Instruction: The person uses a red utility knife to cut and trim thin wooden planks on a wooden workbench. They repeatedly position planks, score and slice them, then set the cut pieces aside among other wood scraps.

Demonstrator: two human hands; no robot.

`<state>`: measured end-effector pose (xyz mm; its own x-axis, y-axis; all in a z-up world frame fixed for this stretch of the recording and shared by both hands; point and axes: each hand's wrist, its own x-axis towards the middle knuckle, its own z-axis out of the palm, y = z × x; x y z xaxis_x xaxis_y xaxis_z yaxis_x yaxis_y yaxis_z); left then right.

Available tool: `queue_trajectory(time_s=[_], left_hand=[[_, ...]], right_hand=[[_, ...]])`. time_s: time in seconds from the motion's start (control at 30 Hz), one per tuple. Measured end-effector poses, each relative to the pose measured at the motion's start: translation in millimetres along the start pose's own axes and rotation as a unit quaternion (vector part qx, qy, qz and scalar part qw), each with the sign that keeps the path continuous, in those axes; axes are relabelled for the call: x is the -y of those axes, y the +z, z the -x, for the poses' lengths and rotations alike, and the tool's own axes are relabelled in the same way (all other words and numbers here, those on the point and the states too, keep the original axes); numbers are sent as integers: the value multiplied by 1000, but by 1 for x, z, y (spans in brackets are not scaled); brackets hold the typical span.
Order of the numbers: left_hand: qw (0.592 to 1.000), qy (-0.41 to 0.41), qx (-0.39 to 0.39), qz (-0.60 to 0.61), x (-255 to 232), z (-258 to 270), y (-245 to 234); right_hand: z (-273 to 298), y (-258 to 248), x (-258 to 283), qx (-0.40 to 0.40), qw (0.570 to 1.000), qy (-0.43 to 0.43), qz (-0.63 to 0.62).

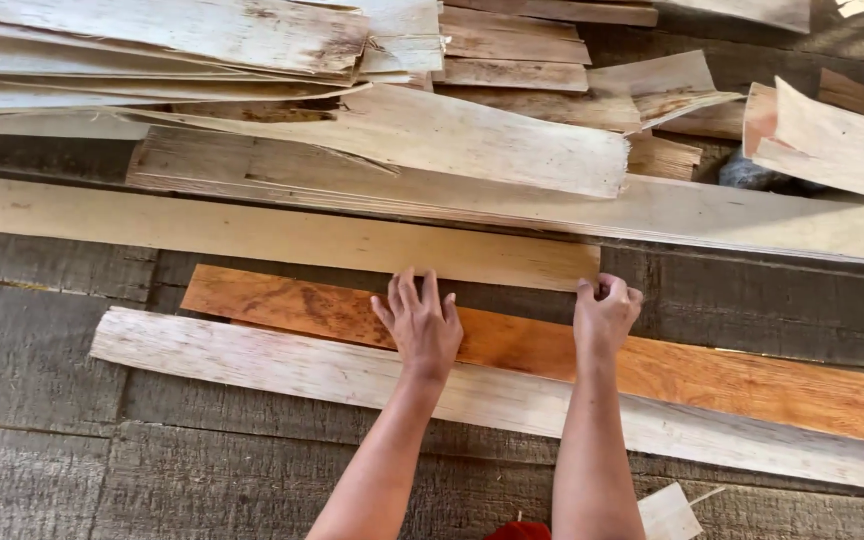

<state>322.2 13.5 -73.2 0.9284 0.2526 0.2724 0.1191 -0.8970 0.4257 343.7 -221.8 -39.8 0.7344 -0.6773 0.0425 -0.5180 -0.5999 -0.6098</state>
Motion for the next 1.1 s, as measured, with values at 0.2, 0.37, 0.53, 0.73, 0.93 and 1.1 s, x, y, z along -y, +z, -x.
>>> queue_trajectory(time_s=[0.2,0.37,0.53,0.73,0.93,1.1], left_hand=[[995,-55,83,12,12,-7,-2],[992,-67,110,-2,12,-13,-12],[982,-92,166,-18,15,-22,-22],[985,-103,135,-34,32,-35,-28],[965,-170,201,-8,27,-30,-52],[962,-157,221,-27,25,-33,-49]], right_hand=[[-17,24,-19,16,998,56,-14],[-11,30,-13,27,998,55,-11],[-5,39,-15,6,1000,21,-5],[37,41,30,8,999,-13,-47],[52,57,35,-10,997,-78,6],[56,69,27,-47,991,-121,-27]])
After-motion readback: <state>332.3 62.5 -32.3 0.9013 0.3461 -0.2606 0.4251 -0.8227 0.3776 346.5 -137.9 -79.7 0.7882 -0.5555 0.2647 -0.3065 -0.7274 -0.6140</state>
